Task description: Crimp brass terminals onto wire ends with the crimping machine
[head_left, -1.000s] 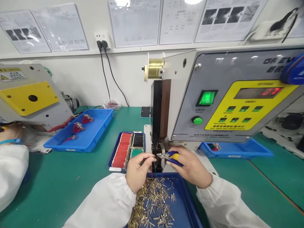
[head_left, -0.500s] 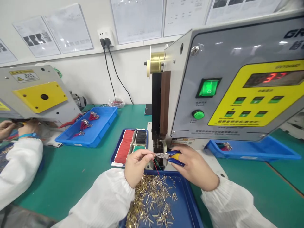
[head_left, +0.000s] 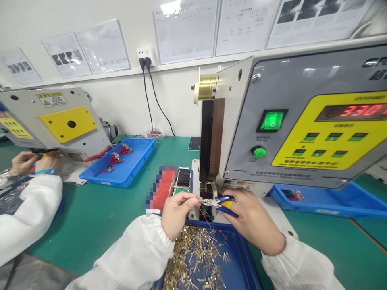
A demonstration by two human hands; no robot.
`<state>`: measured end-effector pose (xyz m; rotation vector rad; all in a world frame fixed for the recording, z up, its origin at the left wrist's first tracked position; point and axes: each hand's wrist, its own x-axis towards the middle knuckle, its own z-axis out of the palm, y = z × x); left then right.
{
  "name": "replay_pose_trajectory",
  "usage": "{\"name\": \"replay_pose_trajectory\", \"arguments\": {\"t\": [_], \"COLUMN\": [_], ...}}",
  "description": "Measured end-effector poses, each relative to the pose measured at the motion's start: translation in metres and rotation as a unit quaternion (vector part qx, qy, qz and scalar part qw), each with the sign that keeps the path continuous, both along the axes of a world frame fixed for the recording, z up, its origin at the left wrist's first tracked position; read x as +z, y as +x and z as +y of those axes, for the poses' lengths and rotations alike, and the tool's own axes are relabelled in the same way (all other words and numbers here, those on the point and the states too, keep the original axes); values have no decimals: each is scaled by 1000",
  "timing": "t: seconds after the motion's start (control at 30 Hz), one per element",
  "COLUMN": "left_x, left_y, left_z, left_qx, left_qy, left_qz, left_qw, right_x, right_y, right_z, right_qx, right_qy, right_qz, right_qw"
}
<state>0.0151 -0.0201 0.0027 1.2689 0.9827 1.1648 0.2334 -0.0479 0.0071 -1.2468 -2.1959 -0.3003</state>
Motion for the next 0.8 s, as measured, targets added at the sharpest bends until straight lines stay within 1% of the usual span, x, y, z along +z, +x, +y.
{"name": "replay_pose_trajectory", "arguments": {"t": [0.17,0.4,0.63,0.8], "left_x": [0,-1,0,1], "left_y": [1,0,0,0], "left_z": [0,0,0,0], "left_qx": [-2,-3,8,11], "left_qy": [-7,-10,-17,-6], "left_qz": [-20,-21,-22,-16], "left_qw": [1000,1000,1000,1000], "right_x": [0,-1,-1,-1], "right_y": [-2,-6,-9,-11], "right_z": [-1,-3,-4,-5], "right_qx": [-8,-20,-28,-35], "right_qy": [0,0,-5,-7], "right_qz": [-6,7,-4,-2], "right_qw": [1000,1000,1000,999]}}
